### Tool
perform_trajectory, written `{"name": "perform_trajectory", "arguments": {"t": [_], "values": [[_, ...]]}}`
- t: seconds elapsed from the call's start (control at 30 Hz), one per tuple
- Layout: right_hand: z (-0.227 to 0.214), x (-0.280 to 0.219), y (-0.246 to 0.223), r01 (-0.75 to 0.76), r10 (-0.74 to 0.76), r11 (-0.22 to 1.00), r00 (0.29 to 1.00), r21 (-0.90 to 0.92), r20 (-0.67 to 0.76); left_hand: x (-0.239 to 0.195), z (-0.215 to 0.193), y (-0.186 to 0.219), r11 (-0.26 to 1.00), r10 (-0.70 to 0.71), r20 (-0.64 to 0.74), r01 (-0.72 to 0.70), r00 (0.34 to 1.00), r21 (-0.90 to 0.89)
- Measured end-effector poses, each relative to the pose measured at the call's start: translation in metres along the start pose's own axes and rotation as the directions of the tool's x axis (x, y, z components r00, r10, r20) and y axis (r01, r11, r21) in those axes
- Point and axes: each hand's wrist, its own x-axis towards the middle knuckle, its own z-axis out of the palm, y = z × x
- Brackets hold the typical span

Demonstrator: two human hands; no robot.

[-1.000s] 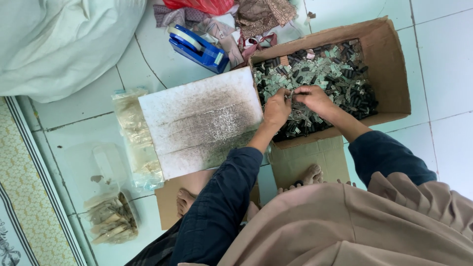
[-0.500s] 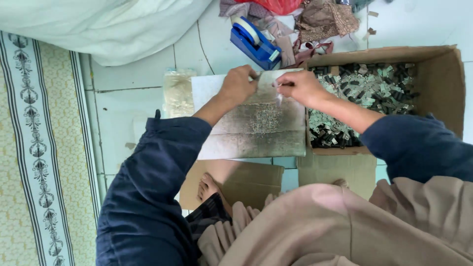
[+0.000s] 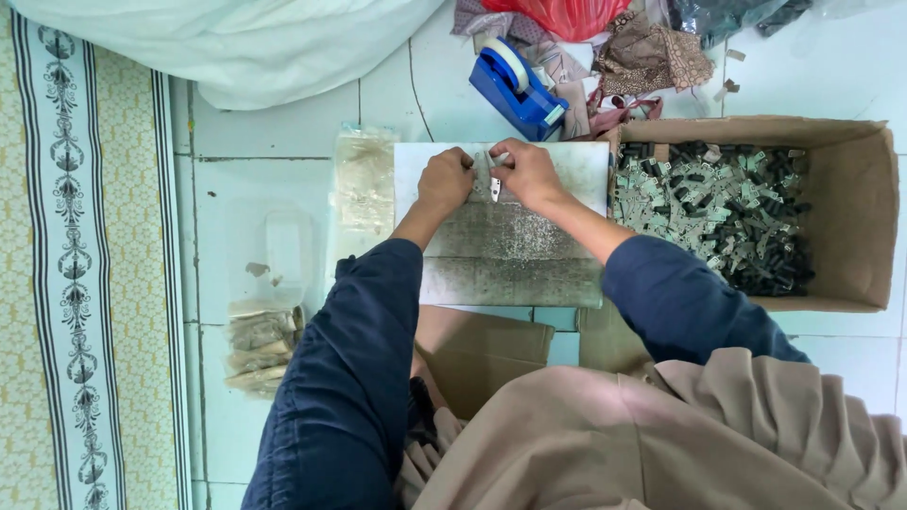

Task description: The person sorts various pieces of scrap metal from a cardboard box into small plastic bags, using their hands to pick through the items and organize them.

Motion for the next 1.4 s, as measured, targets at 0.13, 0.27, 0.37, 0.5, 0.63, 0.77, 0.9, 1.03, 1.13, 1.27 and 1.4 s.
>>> {"name": "perform_trajectory", "arguments": {"t": [0.13,0.27,0.37,0.5,0.63,0.77,0.9,1.03,1.13,1.27,1.4], "values": [[0.004,-0.008,-0.011,-0.007,0.005,0.999,0.998,-0.046,-0.055,-0.015,-0.012,0.019,0.997,0.017,0.013,-0.018,1.0,0.076],[-0.003,-0.01,-0.001,0.037,-0.041,0.999,0.994,-0.036,-0.1,-0.025,-0.02,0.04,0.99,0.008,0.035,-0.013,0.999,0.138],[-0.046,-0.021,0.0,0.079,-0.077,0.997,0.992,0.02,-0.1,-0.024,-0.022,0.064,0.986,0.07,0.041,-0.076,0.997,0.149],[-0.12,-0.056,0.024,0.066,-0.054,0.992,0.993,0.105,-0.108,-0.02,0.004,0.113,0.953,0.298,0.075,-0.302,0.952,0.041],[-0.176,-0.098,0.105,-0.028,0.055,0.989,0.981,0.147,-0.186,-0.024,0.079,0.177,0.887,0.457,0.098,-0.445,0.884,-0.125],[-0.184,-0.143,0.2,-0.182,0.199,0.978,0.958,0.099,-0.205,-0.02,0.177,0.212,0.826,0.564,0.183,-0.551,0.805,-0.12],[-0.175,-0.161,0.246,-0.261,0.222,0.95,0.95,-0.17,-0.219,0.003,0.276,0.201,0.78,0.577,0.161,-0.599,0.801,0.184],[-0.166,-0.15,0.248,-0.263,0.199,0.914,0.954,-0.309,-0.222,0.013,0.317,0.192,0.716,0.548,0.189,-0.574,0.815,0.397],[-0.156,-0.136,0.258,-0.302,0.246,0.769,0.953,-0.563,-0.176,0.011,0.316,0.194,0.651,0.581,0.157,-0.572,0.799,0.499],[-0.151,-0.131,0.277,-0.33,0.258,0.786,0.944,-0.523,-0.206,0.019,0.326,0.189,0.549,0.686,0.121,-0.62,0.717,0.56],[-0.149,-0.136,0.303,-0.424,0.357,0.838,0.902,-0.343,-0.242,0.016,0.325,0.191,0.48,0.755,0.114,-0.663,0.646,0.575]]}}
